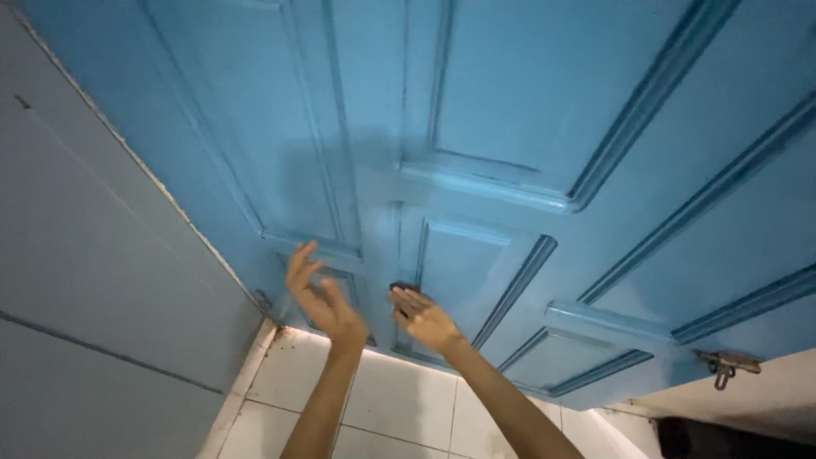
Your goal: Sanding the surface of a blue wooden door using a piece of sandpaper.
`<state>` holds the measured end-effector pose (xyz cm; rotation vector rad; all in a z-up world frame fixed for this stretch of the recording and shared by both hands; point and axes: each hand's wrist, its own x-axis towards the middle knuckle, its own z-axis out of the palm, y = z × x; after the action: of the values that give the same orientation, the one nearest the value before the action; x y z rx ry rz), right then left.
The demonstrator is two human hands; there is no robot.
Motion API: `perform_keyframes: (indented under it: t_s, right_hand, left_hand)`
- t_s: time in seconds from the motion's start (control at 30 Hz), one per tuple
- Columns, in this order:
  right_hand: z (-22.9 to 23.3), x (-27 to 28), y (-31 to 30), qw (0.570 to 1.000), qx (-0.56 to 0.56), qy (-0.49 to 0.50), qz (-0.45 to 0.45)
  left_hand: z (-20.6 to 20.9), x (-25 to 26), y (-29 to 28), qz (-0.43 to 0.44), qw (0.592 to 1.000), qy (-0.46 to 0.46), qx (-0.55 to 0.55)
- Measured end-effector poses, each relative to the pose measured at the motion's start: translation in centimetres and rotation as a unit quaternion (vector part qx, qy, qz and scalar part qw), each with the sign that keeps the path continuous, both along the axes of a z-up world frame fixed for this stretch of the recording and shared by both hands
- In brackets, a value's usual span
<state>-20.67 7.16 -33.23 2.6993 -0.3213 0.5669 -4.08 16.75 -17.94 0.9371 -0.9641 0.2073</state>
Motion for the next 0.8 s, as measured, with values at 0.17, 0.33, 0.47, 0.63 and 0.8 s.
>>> perform_keyframes:
  t_s: [0.17, 0.33, 0.47, 0.63, 0.8]
  right_hand:
    - [7.0, -4.0, 3.5, 0.998, 0.065, -0.009, 0.025]
    - [12.1, -9.4, 5.9, 0.982, 0.109, -0.142, 0.059]
    - [11.7, -13.1, 6.7, 0.975, 0.113, -0.189, -0.028]
    - [11.6, -13.1, 8.3, 0.82, 0.393, -0.403, -0.107]
    - [11.5, -13.7, 8.6, 0.658, 0.597, -0.443, -0.119]
  left_hand:
    - [-3.9, 1.9, 1.7, 0.031, 0.999, -0.004, -0.007]
    - [-9.1, 3.9, 8.0, 0.041, 0.991, -0.054, 0.117]
    - [-9.7, 3.3, 10.3, 0.045, 0.987, -0.047, 0.146]
    - [-9.4, 2.6, 9.6, -0.021, 0.985, -0.022, 0.167]
    - [-5.8, 3.8, 7.4, 0.024, 0.956, -0.252, 0.145]
